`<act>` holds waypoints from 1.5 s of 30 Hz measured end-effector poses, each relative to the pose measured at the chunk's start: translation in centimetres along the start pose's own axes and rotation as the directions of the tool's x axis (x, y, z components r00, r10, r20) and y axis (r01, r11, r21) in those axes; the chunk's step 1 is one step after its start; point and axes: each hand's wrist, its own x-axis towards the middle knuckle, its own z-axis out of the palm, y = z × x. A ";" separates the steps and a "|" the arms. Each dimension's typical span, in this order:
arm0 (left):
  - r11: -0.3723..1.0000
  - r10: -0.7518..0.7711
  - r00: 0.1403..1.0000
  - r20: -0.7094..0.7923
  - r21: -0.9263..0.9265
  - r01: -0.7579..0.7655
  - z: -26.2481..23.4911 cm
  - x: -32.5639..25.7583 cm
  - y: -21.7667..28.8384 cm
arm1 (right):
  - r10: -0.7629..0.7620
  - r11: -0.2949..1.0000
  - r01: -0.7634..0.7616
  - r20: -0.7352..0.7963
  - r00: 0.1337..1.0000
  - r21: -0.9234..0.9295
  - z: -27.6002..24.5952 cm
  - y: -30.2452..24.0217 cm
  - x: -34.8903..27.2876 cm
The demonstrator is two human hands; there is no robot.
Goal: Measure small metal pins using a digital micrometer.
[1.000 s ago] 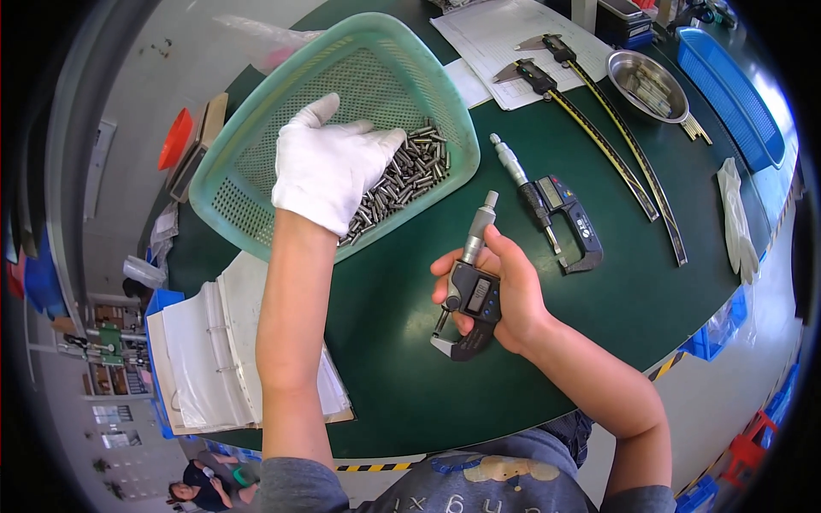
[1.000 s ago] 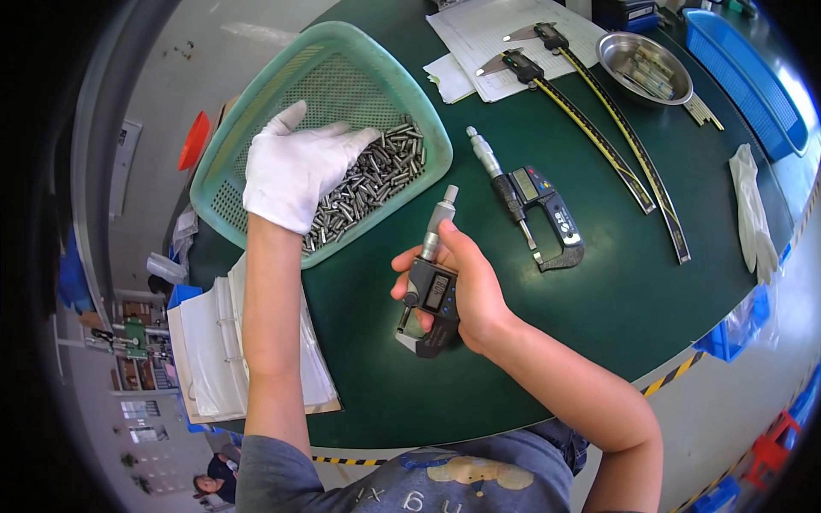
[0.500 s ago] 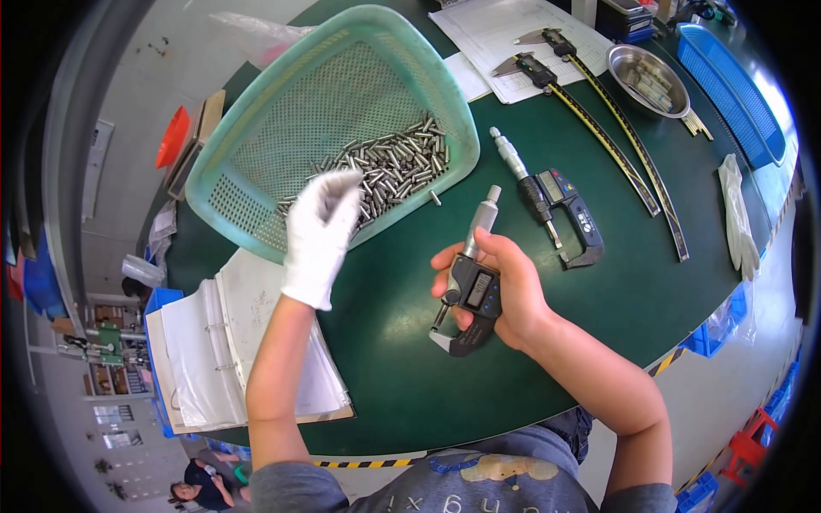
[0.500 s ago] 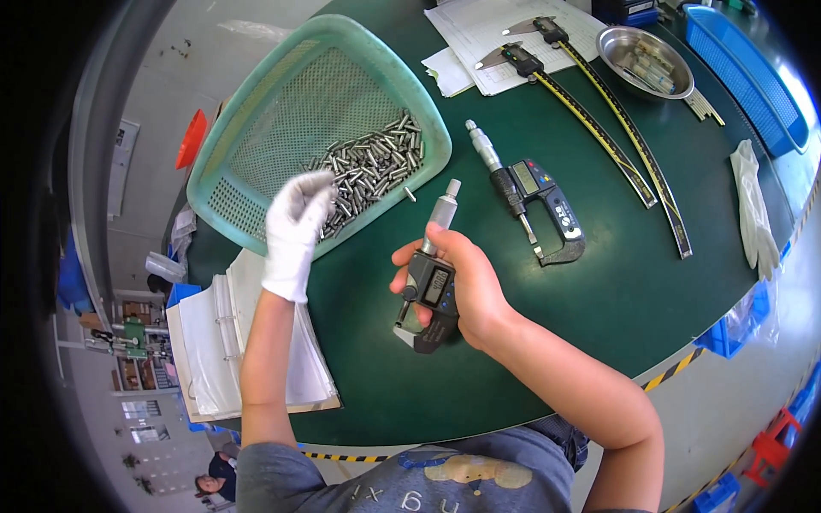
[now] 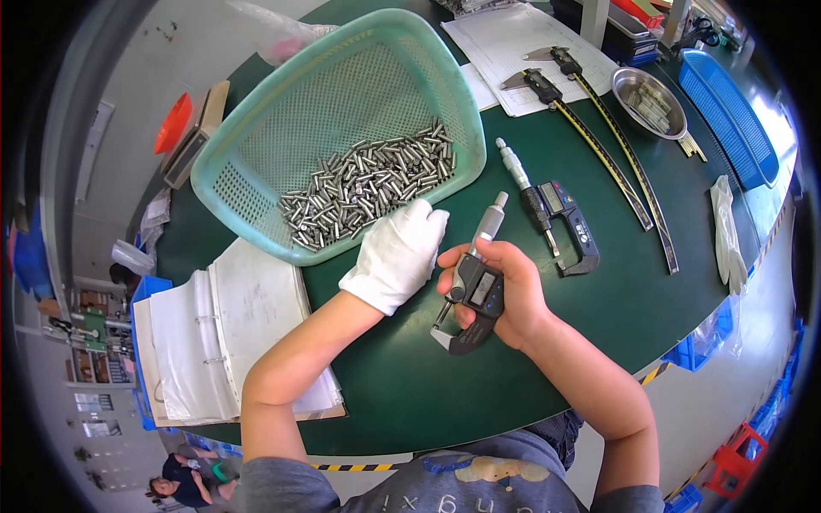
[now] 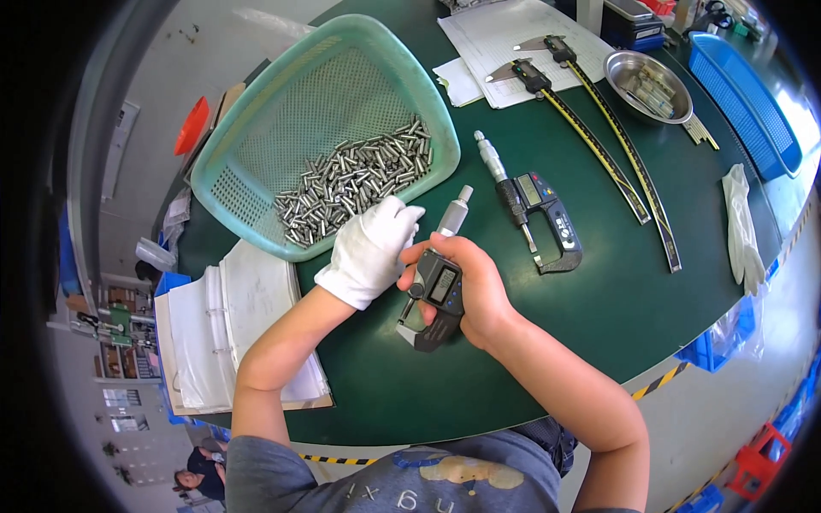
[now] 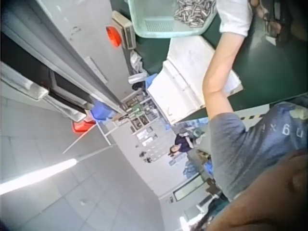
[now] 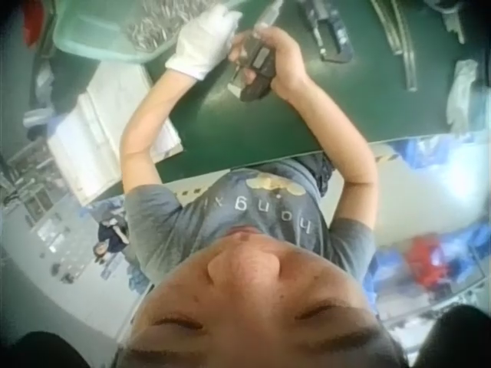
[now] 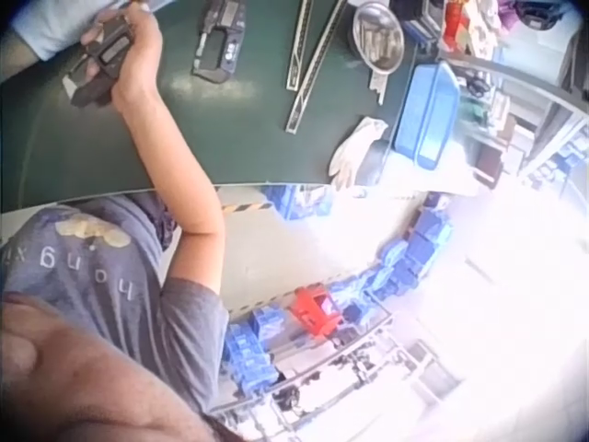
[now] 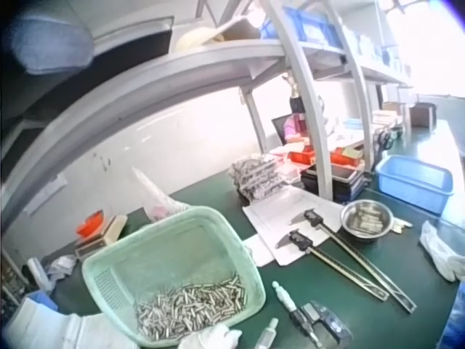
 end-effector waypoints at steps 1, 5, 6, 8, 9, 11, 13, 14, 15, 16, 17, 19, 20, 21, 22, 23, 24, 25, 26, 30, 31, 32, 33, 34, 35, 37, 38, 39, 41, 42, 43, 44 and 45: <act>1.000 -0.010 1.000 0.022 -0.002 0.010 -0.1 -0.2 0.0 | -0.002 1.000 0.002 0.001 1.000 0.003 0.0 0.0 -0.1; 0.999 -0.039 0.999 -0.029 -0.026 0.039 -0.8 -1.4 0.2 | -0.006 0.999 0.006 0.001 1.000 -0.039 0.1 0.1 -0.1; 0.998 -0.032 0.999 -0.028 -0.057 0.030 -0.8 -1.8 -0.1 | -0.007 0.998 0.008 0.006 1.000 -0.064 0.1 0.1 -0.2; 0.999 -0.018 0.999 -0.032 -0.036 0.017 -1.3 -1.9 -0.2 | -0.012 0.995 0.013 0.009 1.000 -0.096 0.1 0.1 -0.2; 1.000 -0.009 0.999 -0.039 -0.017 0.008 -1.5 -1.9 -0.2 | -0.013 0.991 0.015 0.013 1.000 -0.133 0.1 0.1 -0.2; 0.999 -0.044 0.999 -0.015 -0.007 0.044 -1.6 -1.9 -0.2 | -0.016 0.991 0.018 0.015 1.000 -0.130 0.1 0.1 -0.1; 1.000 0.008 1.000 -0.011 0.029 -0.008 -1.6 -1.8 -0.4 | -0.017 0.991 0.020 0.018 1.000 -0.131 0.1 0.1 -0.1; 1.000 0.009 1.000 -0.012 0.029 -0.008 -1.6 -1.7 -0.5 | -0.012 0.993 0.012 0.008 1.000 -0.117 0.1 0.0 -0.2; 0.998 0.019 0.999 0.048 0.051 -0.021 -1.7 -1.7 -0.5 | -0.005 0.995 0.005 -0.002 1.000 -0.103 0.1 0.0 -0.2; 0.997 0.027 0.994 0.109 0.073 -0.035 -1.8 -1.6 -0.6 | -0.006 0.995 0.006 -0.002 1.000 -0.103 0.0 0.0 -0.1; 0.997 0.028 0.994 0.108 0.073 -0.036 -1.7 -1.7 -0.7 | -0.005 0.996 0.005 0.000 1.000 -0.087 0.0 0.0 -0.1; 0.999 -0.008 0.994 0.106 0.041 0.004 -1.6 -1.7 -0.9 | -0.004 0.997 0.004 0.002 1.000 -0.071 0.0 0.0 -0.1; 0.999 -0.008 0.994 0.105 0.042 0.004 -1.6 -1.7 -0.9 | -0.004 0.998 0.004 0.000 1.000 -0.067 0.0 0.0 -0.1; 0.999 -0.034 0.996 0.080 -0.018 0.035 -1.5 -1.7 -0.9 | -0.004 0.998 0.003 -0.003 1.000 -0.063 0.0 0.0 -0.1; 0.995 -0.061 0.997 0.056 -0.076 0.065 -1.6 -1.6 -0.9 | -0.005 0.998 0.005 0.000 1.000 -0.063 0.0 0.0 -0.1; 0.995 -0.061 0.997 0.054 -0.073 0.065 -1.8 -1.4 -1.0 | -0.001 0.997 0.001 -0.001 1.000 -0.071 0.1 0.0 -0.1; 0.996 -0.049 0.998 0.041 -0.072 0.051 -2.1 -0.9 -1.2 | 0.002 0.997 -0.002 -0.004 1.000 -0.079 0.1 0.0 -0.1; 0.997 -0.032 0.999 0.029 -0.076 0.034 -2.3 -0.3 -1.5 | -0.001 0.997 0.000 -0.008 1.000 -0.080 0.0 0.0 -0.1; 0.998 -0.008 0.999 -0.039 -0.069 0.005 -2.6 0.8 -1.9 | -0.004 0.997 0.004 -0.009 1.000 -0.082 0.0 0.0 0.0; 0.999 -0.004 0.942 -0.335 -0.049 -0.013 -4.0 6.0 -4.0 | 0.001 0.997 -0.001 -0.002 1.000 -0.071 0.2 0.0 -0.1; 1.000 -0.015 0.921 -0.389 -0.024 0.006 -4.2 7.0 -4.2 | -0.001 0.997 0.001 -0.002 1.000 -0.074 0.2 -0.1 -0.1; 1.000 -0.024 0.919 -0.393 -0.015 0.020 -4.6 7.4 -4.3 | -0.003 0.999 0.003 -0.003 1.000 -0.051 0.1 -0.1 -0.1; 0.999 -0.033 0.917 -0.397 -0.005 0.034 -5.0 7.5 -4.4 | -0.005 1.000 0.005 -0.003 1.000 -0.028 0.0 -0.1 -0.1; 0.999 0.005 0.919 -0.395 0.032 0.008 -5.0 7.3 -4.8 | -0.008 1.000 0.008 -0.007 1.000 -0.022 0.0 -0.1 0.0; 0.999 0.011 0.921 -0.390 0.032 0.002 -5.0 6.9 -5.0 | 0.000 1.000 0.000 -0.010 1.000 -0.009 0.0 -0.1 0.0; 0.995 -0.060 0.953 -0.297 0.057 0.081 -4.7 5.7 -5.3 | 0.009 1.000 -0.009 -0.012 1.000 0.008 0.0 -0.1 0.1; 0.992 -0.077 0.964 -0.255 0.074 0.099 -4.3 5.1 -5.6 | 0.005 1.000 -0.005 -0.016 1.000 -0.008 -0.1 -0.2 0.1; 0.988 -0.129 0.966 -0.223 0.057 0.145 -3.9 4.5 -5.6 | 0.001 1.000 -0.001 -0.021 1.000 -0.024 -0.2 -0.2 0.1; 0.979 -0.156 0.971 -0.180 0.099 0.176 -3.8 3.4 -5.7 | 0.005 1.000 -0.006 -0.014 1.000 -0.025 -0.1 -0.1 0.1; 0.979 -0.158 0.971 -0.179 0.101 0.177 -3.8 3.1 -5.7 | 0.009 1.000 -0.009 -0.011 1.000 -0.029 0.0 -0.1 0.1; 0.979 -0.168 0.969 -0.180 0.088 0.186 -3.9 2.8 -5.6 | 0.011 0.999 -0.012 -0.009 1.000 -0.030 0.0 -0.1 0.0; 0.978 -0.179 0.967 -0.181 0.075 0.195 -3.9 2.5 -5.6 | 0.007 1.000 -0.008 -0.014 1.000 -0.031 0.1 -0.1 0.0; 0.977 -0.183 0.966 -0.181 0.076 0.199 -4.0 2.0 -5.6 | 0.004 1.000 -0.004 -0.018 1.000 -0.031 0.1 -0.1 0.0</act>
